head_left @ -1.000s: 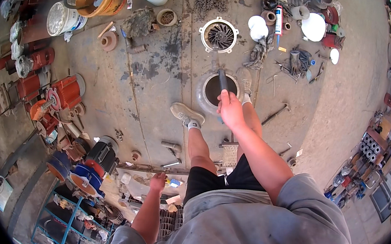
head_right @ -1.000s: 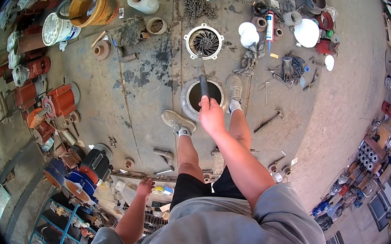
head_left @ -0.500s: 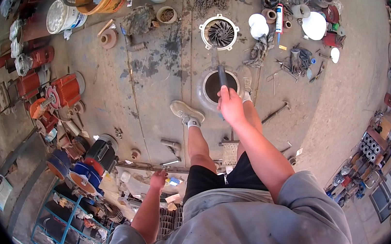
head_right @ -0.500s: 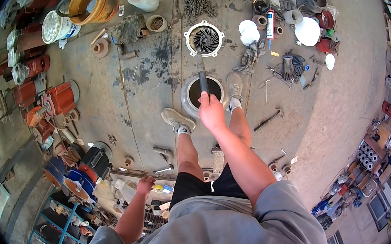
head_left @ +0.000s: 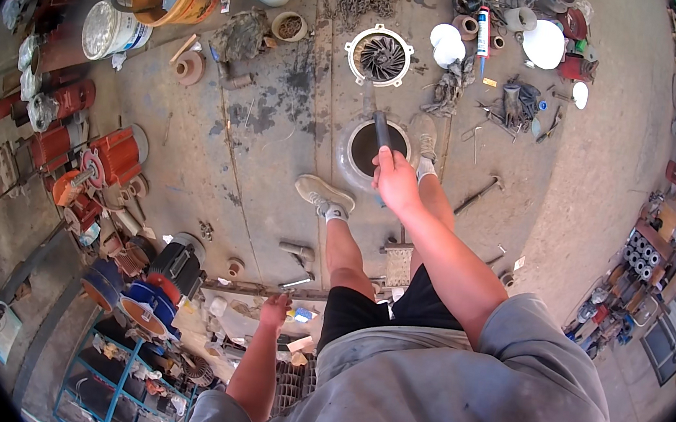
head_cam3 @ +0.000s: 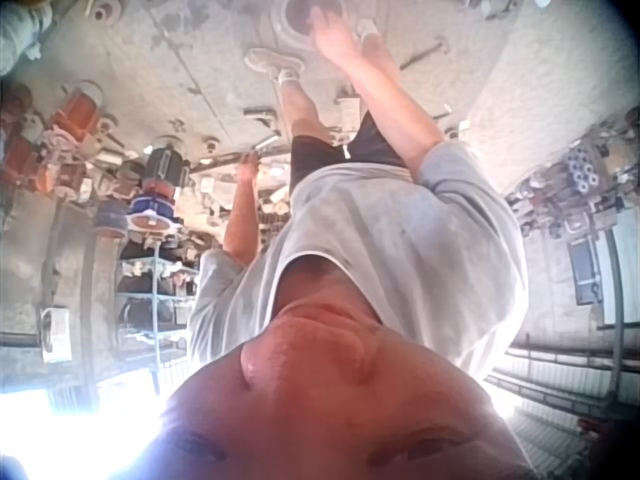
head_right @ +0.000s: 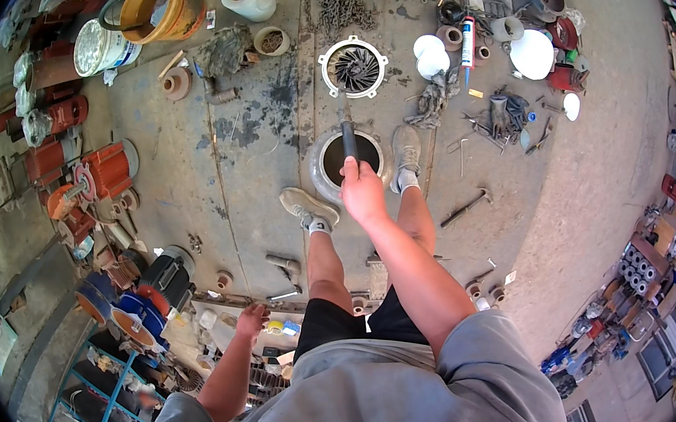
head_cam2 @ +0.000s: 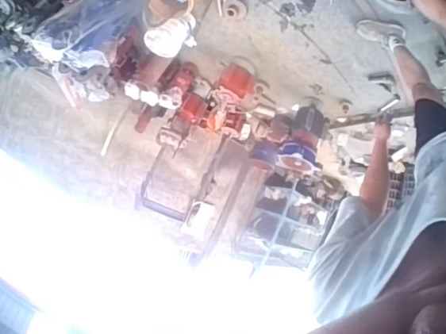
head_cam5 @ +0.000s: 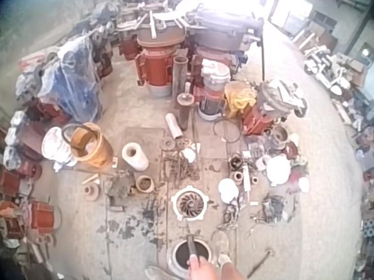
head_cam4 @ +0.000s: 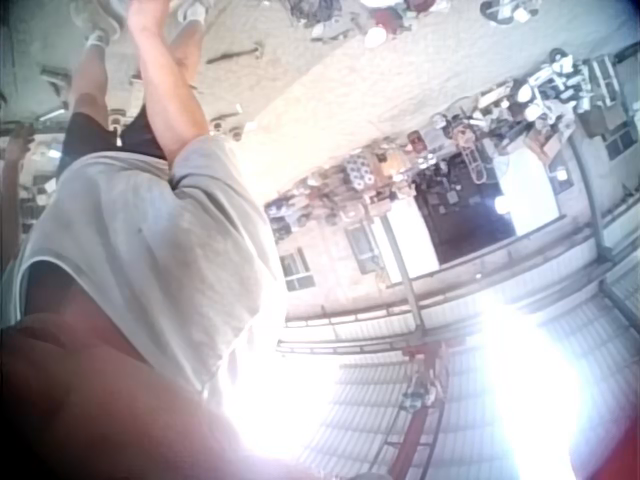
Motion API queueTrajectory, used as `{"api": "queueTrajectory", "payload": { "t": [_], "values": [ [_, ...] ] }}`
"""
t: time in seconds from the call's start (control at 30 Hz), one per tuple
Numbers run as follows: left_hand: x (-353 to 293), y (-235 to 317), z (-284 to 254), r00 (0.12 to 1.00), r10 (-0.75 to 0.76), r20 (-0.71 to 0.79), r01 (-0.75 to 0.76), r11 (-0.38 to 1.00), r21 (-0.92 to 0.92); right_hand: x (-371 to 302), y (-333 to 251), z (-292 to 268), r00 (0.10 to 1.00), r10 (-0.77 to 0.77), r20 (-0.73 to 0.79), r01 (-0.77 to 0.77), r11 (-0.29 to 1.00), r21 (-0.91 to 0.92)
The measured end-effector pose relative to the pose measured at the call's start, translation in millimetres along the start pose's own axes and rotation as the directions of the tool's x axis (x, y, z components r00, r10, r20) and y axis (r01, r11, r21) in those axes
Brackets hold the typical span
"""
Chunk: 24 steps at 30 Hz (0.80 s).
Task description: The person cleans a circular metal component with a wire brush, dipping the brush into a bucket of liquid and scrubbing the surface. They also handle a cylindrical metal part, wiping it with a cloth and inspecting it. The person repeatedly scrubs the circular component and wipes the cylindrical part throughout the clip.
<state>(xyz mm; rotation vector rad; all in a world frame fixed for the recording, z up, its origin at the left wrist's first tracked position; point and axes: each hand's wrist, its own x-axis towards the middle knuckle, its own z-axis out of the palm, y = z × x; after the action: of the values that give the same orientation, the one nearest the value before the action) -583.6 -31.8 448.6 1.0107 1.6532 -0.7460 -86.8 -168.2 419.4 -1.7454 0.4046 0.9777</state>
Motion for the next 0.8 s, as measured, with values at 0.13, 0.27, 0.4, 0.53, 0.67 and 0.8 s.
{"api": "queueTrajectory", "payload": {
  "t": [0.13, 0.27, 0.4, 0.53, 0.67, 0.8],
  "values": [
    [-3, 2, 0, 1.0, -0.019, -0.004, 0.019, 1.0, -0.011, 2, 4, 1, 1.0, 0.002, -0.017, -0.002, 1.0, 0.006],
    [-1, -1, 1, 1.0, -0.028, -0.009, 0.028, 1.0, -0.007, 2, 3, 1, 1.0, 0.012, -0.022, -0.011, 1.0, 0.028],
    [2, 0, 1, 1.0, -0.016, 0.01, 0.017, 1.0, -0.024, 2, 3, 0, 0.999, 0.026, -0.027, -0.025, 0.998, 0.055],
    [-1, 30, 16, 0.996, 0.085, 0.021, -0.084, 0.996, -0.034, 3, 1, -2, 0.999, 0.031, -0.019, -0.03, 0.998, 0.052],
    [-44, 155, 67, 0.923, 0.362, 0.133, -0.335, 0.924, -0.186, 1, 0, -2, 0.999, 0.02, -0.028, -0.019, 0.999, 0.027],
    [-82, 287, 129, 0.769, 0.612, 0.184, -0.571, 0.787, -0.234, -4, -4, -3, 0.998, 0.04, -0.047, -0.038, 0.999, 0.032]
  ]
}}
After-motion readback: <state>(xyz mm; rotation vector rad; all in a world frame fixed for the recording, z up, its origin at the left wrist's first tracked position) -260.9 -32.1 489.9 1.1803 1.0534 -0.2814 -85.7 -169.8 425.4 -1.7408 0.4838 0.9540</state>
